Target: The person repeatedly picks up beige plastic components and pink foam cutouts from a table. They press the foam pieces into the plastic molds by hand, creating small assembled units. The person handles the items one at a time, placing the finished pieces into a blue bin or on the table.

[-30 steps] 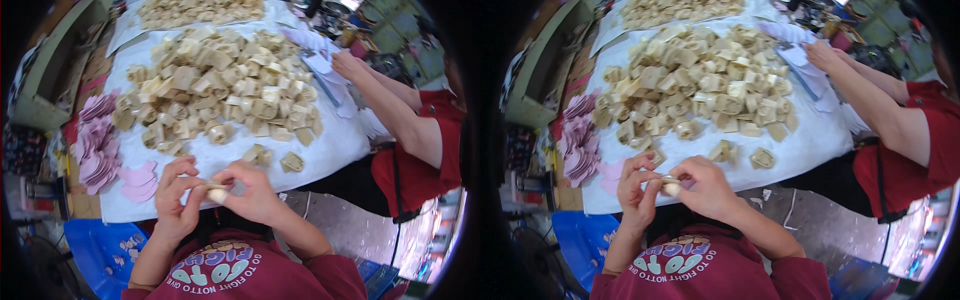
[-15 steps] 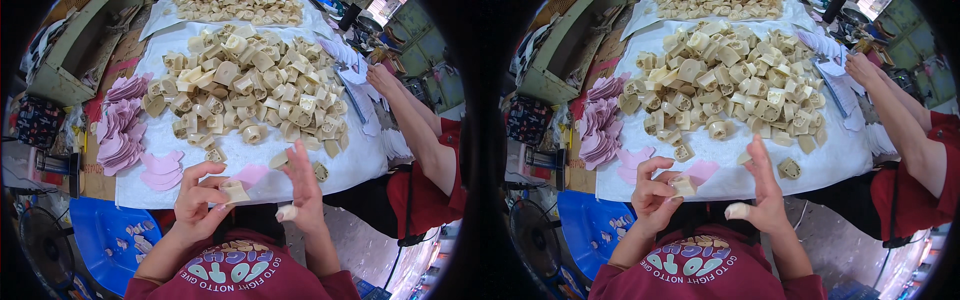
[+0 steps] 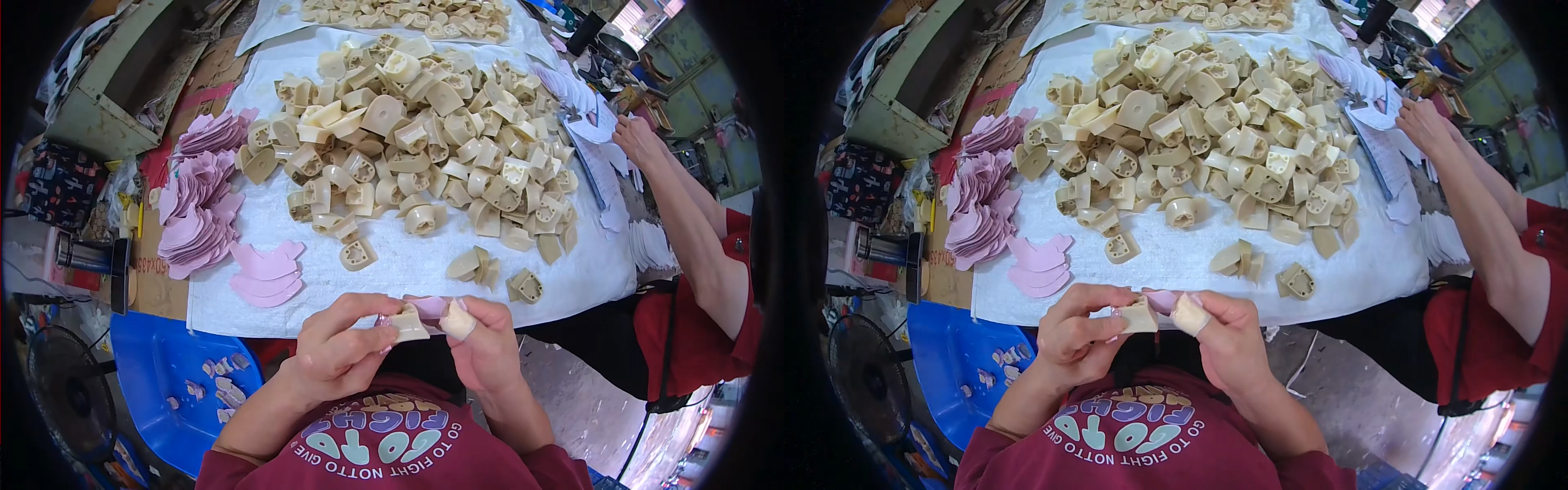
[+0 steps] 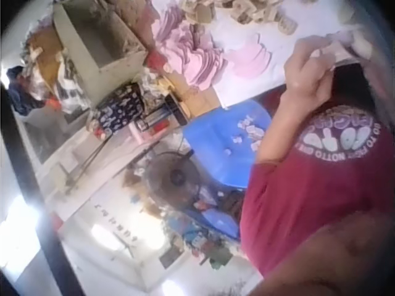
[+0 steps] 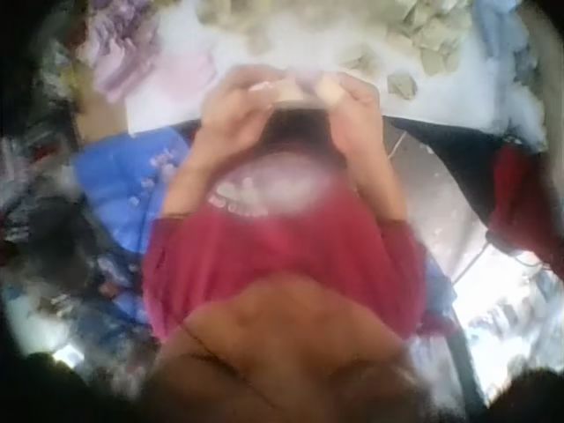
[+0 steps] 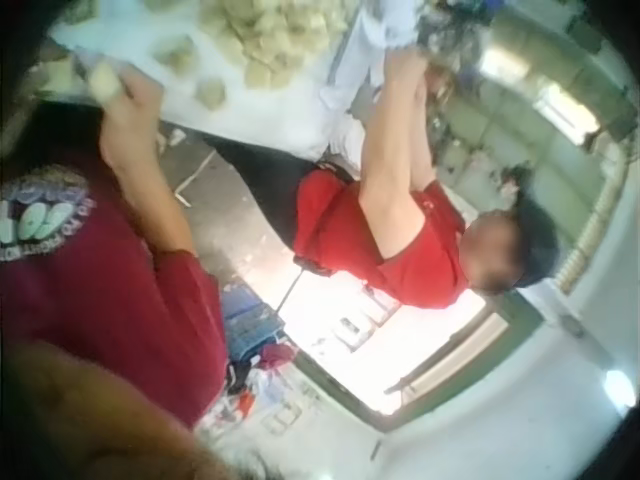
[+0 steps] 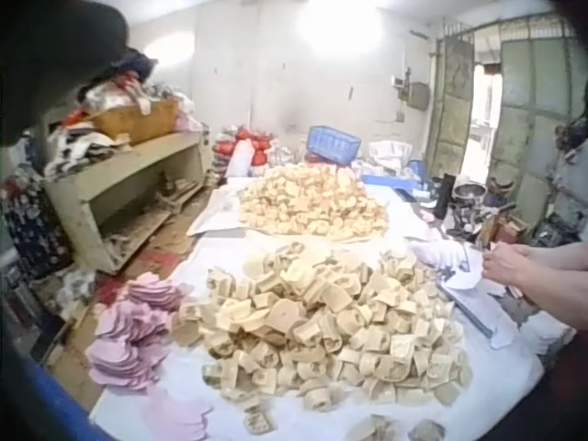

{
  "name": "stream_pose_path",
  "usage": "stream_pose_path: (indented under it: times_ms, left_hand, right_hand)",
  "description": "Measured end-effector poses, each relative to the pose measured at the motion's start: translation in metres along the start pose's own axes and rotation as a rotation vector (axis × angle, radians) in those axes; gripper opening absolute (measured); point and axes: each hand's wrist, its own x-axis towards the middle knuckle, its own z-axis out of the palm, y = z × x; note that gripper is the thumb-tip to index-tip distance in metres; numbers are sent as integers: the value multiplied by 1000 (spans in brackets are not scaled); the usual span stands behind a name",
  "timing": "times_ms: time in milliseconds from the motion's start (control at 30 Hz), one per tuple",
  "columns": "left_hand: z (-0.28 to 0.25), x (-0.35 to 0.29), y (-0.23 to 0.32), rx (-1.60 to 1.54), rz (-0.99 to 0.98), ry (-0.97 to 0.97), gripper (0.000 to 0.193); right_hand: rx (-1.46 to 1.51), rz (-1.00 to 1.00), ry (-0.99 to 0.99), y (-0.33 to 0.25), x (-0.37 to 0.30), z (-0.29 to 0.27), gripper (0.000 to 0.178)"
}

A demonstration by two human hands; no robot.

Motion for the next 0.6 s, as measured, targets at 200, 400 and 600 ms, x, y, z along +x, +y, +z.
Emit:
stream_pose_path:
  times_ms: [200, 400, 600]
  left_hand:
    - [8, -4, -9, 131, 67, 34, 29]
    - [13, -7, -12, 133, 32, 65, 28]
    - [16, -15, -15, 93, 168, 173, 31]
  right_hand:
    - [-118, -38, 58, 2, 0, 17, 30]
    - [-624, -316, 19, 9, -3, 21, 36]
    - [-739, -531, 28, 15, -4, 21, 40]
